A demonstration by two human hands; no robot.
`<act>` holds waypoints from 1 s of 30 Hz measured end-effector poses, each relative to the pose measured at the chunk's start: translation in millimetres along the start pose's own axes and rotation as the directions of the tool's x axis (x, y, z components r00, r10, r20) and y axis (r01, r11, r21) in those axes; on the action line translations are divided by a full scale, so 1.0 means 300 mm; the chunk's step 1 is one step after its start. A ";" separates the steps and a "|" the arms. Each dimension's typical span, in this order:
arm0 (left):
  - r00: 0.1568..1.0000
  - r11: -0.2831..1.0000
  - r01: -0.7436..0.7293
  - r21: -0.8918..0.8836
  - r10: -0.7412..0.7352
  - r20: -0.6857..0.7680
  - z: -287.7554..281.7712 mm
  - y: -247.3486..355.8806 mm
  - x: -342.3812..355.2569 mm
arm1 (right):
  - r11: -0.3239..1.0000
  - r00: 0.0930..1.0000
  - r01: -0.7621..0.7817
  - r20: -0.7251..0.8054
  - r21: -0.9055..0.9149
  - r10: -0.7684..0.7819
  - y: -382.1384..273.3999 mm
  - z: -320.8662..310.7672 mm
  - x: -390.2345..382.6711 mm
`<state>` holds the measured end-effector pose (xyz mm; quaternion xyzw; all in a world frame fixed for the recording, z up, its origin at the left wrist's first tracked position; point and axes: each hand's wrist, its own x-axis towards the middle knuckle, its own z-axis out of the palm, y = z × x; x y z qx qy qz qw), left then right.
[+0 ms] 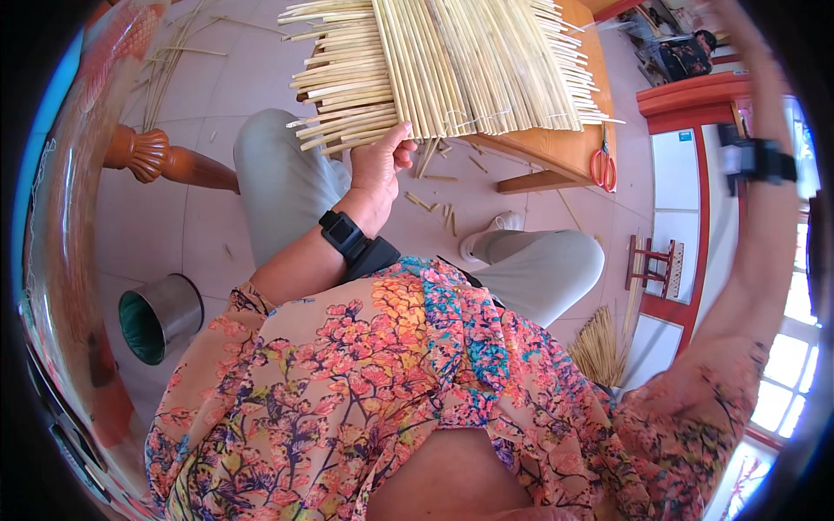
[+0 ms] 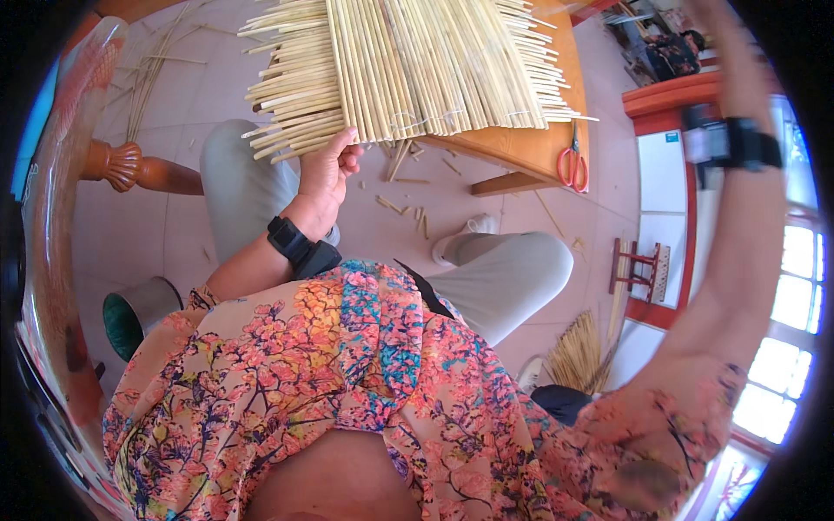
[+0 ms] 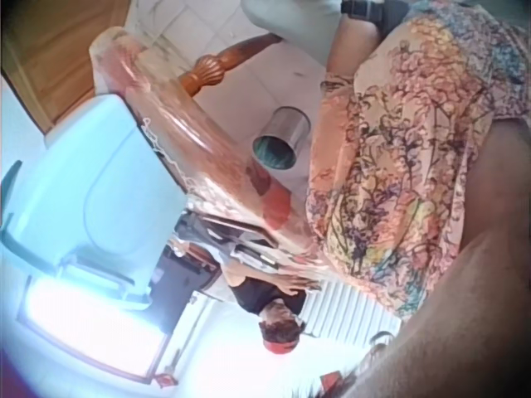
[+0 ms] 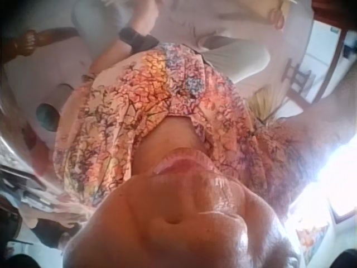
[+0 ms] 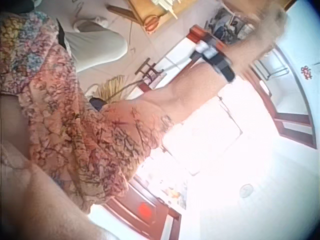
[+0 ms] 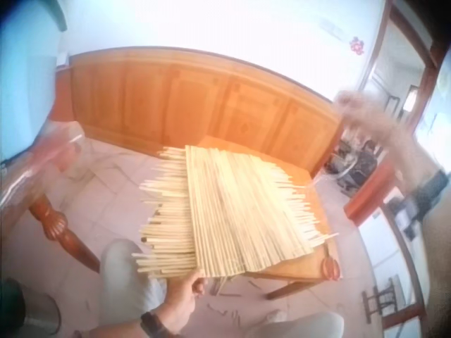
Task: Weaving and binding thin bamboo strips together using white thread and scissors to create a mat.
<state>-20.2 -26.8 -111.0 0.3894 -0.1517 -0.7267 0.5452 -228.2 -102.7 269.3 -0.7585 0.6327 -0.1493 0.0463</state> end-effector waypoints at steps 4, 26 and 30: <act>0.999 1.000 -0.015 0.005 0.015 -0.038 -0.024 0.013 -0.010 | 0.997 0.907 -0.010 0.420 0.072 -0.021 0.105 0.592 -0.133; 0.999 0.999 -0.042 0.000 0.042 -0.020 -0.017 0.005 -0.003 | 0.985 0.987 0.097 -0.143 0.146 -0.076 0.182 0.873 -0.188; 1.000 1.000 -0.025 0.020 0.025 -0.010 -0.026 0.011 -0.004 | 0.924 0.990 -0.135 0.004 0.358 0.143 0.108 0.849 -0.154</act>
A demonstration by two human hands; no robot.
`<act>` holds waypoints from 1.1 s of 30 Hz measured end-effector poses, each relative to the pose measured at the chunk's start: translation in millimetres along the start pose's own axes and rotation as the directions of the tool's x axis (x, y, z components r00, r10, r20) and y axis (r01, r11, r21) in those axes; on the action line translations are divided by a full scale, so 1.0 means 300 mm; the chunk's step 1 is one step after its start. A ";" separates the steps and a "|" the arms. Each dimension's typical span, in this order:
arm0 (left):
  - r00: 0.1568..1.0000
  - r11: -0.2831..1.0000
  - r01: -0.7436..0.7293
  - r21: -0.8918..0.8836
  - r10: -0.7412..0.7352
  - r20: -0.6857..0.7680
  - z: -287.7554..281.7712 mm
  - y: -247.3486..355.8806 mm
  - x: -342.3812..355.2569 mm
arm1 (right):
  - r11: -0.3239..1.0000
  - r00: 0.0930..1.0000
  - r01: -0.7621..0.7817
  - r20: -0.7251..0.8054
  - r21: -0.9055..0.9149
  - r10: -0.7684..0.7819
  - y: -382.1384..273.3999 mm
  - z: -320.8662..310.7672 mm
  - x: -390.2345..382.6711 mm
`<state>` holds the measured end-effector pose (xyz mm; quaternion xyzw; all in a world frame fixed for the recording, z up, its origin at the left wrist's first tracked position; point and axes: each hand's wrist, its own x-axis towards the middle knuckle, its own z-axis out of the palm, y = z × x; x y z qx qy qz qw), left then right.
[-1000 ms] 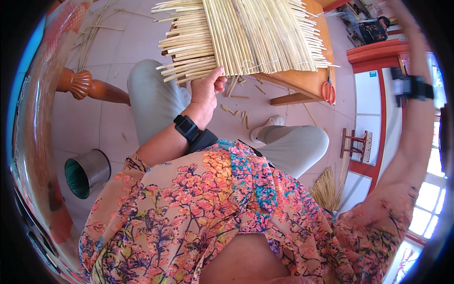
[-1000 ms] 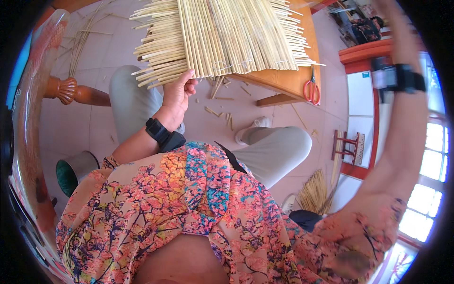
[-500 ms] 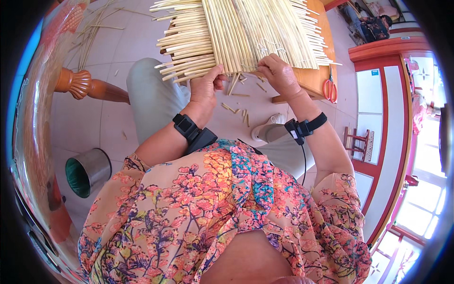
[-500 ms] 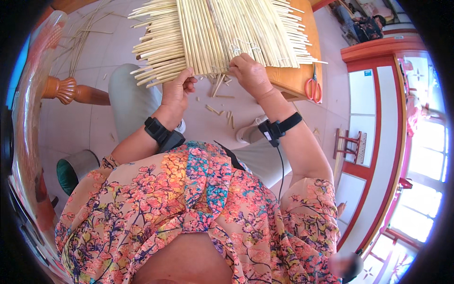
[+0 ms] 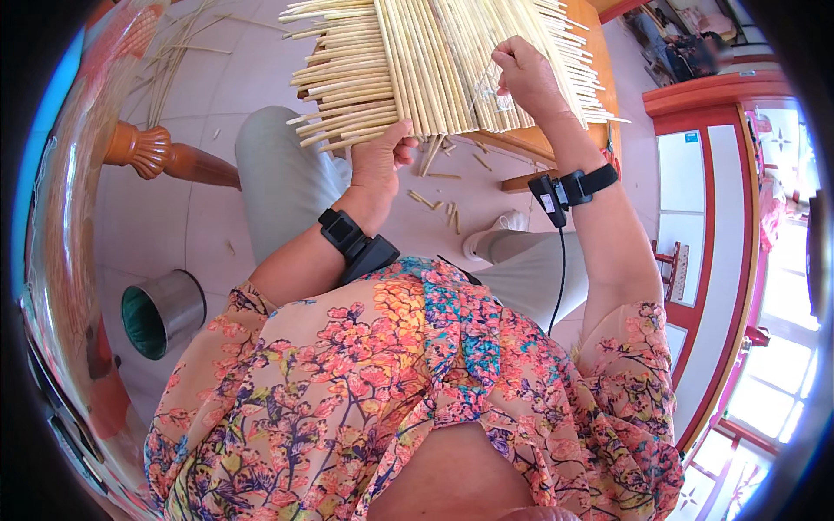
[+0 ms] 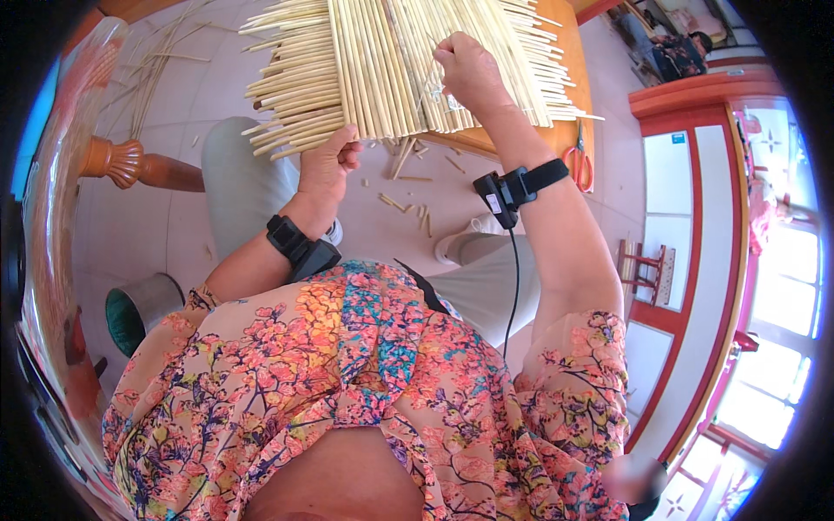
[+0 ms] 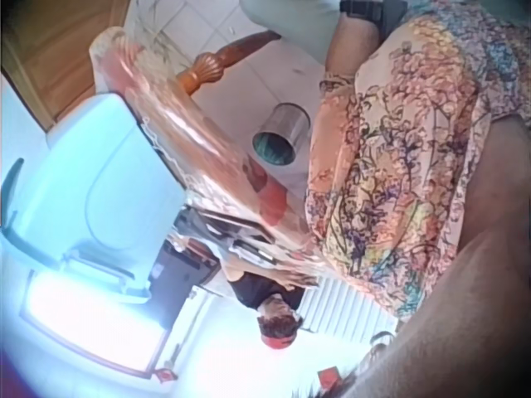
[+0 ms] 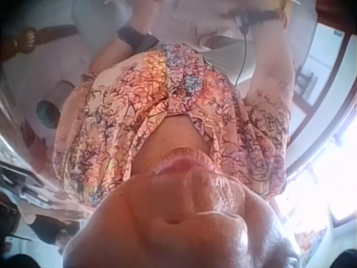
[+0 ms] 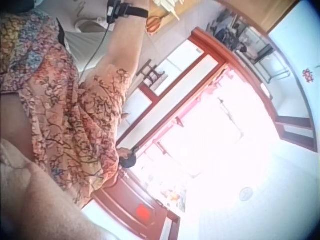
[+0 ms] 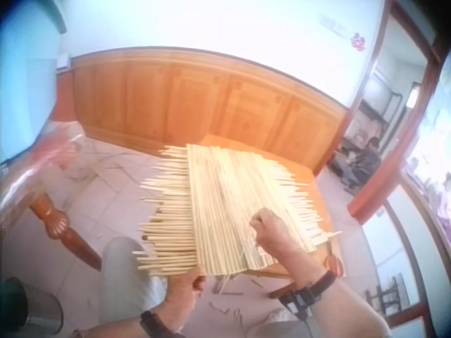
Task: Weaving and binding thin bamboo strips together using white thread and scissors to create a mat.
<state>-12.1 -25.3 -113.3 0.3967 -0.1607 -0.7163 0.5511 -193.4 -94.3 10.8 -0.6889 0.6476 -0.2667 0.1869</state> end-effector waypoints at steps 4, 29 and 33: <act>1.000 1.000 -0.001 0.012 0.001 0.008 0.011 -0.005 0.002 | 0.967 0.977 0.178 -0.084 -0.183 -0.196 0.062 0.023 0.045; 0.993 0.985 0.021 -0.174 -0.001 0.118 -0.002 -0.047 0.019 | 0.885 0.831 -0.205 0.552 0.417 -0.067 0.019 0.155 -0.040; 0.973 0.975 0.131 -0.177 -0.092 0.212 0.021 -0.053 0.008 | 0.860 0.837 -0.235 0.545 0.452 -0.058 0.027 0.166 -0.042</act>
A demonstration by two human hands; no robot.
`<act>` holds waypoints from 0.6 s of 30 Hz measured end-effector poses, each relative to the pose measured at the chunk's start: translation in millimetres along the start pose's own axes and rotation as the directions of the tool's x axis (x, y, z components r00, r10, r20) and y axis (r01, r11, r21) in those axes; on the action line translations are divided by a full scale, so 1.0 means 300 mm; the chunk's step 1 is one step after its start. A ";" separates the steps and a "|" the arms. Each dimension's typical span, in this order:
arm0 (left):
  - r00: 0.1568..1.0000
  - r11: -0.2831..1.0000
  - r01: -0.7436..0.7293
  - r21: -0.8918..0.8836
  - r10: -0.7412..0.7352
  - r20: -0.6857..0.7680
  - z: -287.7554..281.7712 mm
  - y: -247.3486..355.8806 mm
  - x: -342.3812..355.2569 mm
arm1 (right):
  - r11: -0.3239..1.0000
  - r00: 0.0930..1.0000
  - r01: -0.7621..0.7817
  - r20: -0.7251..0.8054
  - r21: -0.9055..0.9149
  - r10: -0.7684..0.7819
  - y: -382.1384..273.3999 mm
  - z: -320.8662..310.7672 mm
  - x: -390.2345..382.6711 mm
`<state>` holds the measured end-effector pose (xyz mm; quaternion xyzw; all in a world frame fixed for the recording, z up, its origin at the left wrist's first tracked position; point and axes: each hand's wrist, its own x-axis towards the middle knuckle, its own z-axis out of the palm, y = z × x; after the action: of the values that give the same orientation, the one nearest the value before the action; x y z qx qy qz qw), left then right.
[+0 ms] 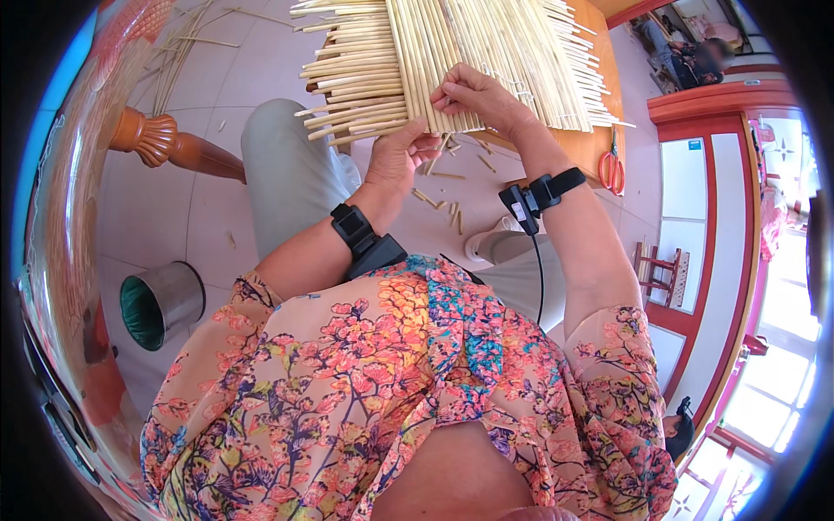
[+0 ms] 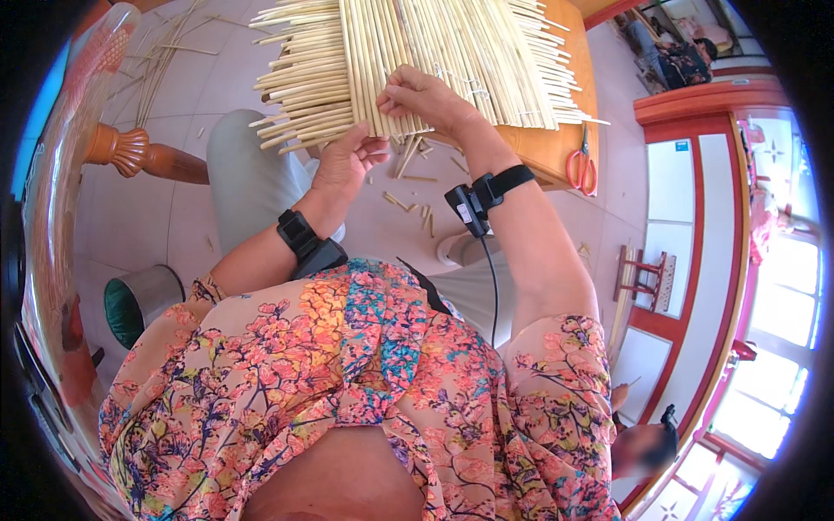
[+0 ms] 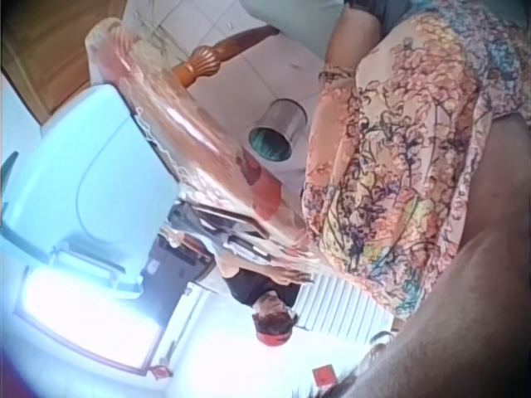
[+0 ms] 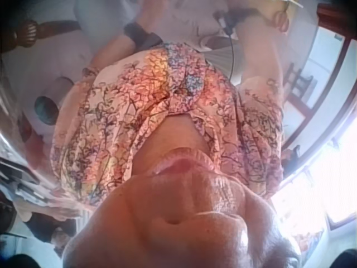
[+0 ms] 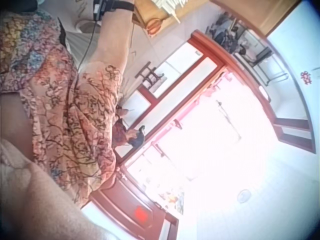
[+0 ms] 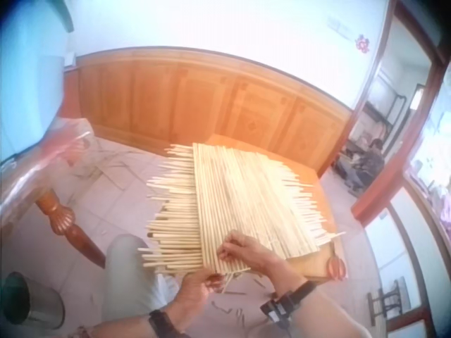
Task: Weaving and binding thin bamboo strips together using white thread and scissors to create a mat.
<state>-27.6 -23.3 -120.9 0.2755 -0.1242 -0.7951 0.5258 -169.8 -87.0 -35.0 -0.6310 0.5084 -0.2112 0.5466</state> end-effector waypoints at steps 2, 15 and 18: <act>1.000 0.998 0.023 0.065 -0.023 0.004 0.021 0.000 0.000 | 1.000 1.000 -0.005 -0.019 -0.017 0.004 -0.002 -0.002 0.001; 0.988 0.986 0.006 0.167 0.020 -0.153 0.090 -0.031 0.015 | 0.970 0.924 0.232 -0.295 -0.075 -0.244 -0.034 -0.077 -0.020; 0.988 0.985 -0.008 0.170 0.034 -0.153 0.094 -0.029 0.002 | 0.952 0.844 0.243 -0.443 -0.186 -0.302 -0.132 -0.184 -0.068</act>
<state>-50.5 -23.0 -102.2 0.3790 -0.1527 -0.7522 0.5169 -206.8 -100.0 24.1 -0.6598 0.5419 -0.4006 0.3326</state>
